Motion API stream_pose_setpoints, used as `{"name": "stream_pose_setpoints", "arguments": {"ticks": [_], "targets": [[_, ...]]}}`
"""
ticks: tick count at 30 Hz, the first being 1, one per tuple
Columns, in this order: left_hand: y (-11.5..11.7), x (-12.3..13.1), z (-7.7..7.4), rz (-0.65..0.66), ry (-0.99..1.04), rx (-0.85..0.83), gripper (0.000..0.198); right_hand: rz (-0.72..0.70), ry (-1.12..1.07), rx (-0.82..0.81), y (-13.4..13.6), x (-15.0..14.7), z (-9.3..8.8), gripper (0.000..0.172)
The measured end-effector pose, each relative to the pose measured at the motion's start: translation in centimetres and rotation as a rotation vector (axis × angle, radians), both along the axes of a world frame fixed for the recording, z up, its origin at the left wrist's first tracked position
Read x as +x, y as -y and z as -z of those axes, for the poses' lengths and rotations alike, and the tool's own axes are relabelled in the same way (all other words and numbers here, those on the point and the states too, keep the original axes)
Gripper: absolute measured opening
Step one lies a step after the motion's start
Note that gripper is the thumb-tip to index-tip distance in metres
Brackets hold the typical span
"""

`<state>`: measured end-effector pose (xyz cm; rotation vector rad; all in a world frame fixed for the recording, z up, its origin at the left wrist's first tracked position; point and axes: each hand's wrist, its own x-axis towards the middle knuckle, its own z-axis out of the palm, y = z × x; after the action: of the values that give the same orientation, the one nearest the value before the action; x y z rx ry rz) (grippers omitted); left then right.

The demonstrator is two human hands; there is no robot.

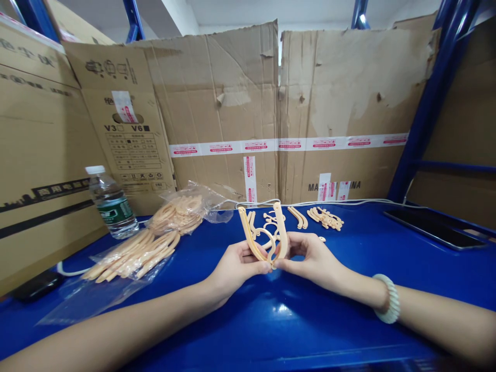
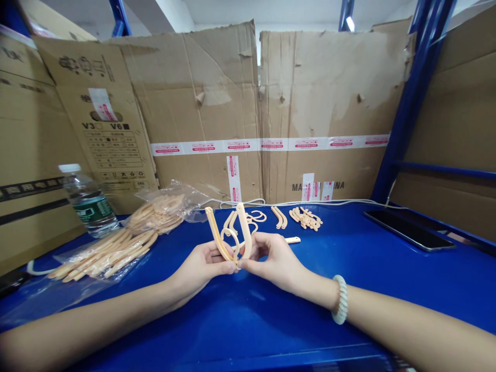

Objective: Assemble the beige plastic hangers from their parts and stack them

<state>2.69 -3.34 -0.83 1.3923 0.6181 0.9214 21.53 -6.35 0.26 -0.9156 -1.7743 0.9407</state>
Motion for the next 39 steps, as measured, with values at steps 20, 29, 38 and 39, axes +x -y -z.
{"name": "stream_pose_setpoints", "arguments": {"ticks": [20, 29, 38, 39], "targets": [[0.4, -0.5, -1.1, -0.100, 0.020, -0.217, 0.026, -0.033, 0.018, -0.077, -1.3, 1.8, -1.8, 0.026], [-2.5, -2.1, -3.1, -0.253, 0.123, -0.206, 0.005, -0.031, 0.382, 0.081, -3.1, 7.6, -5.5, 0.026], [-3.5, -3.3, -3.3, -0.395, -0.039, -0.048, 0.020, 0.046, 0.929, 0.323, -3.4, 8.7, -5.9, 0.008], [-3.5, -3.3, -3.1, -0.419, -0.076, -0.013, 0.021, 0.035, 0.956, 0.326, -3.4, 8.7, -5.8, 0.008]]}}
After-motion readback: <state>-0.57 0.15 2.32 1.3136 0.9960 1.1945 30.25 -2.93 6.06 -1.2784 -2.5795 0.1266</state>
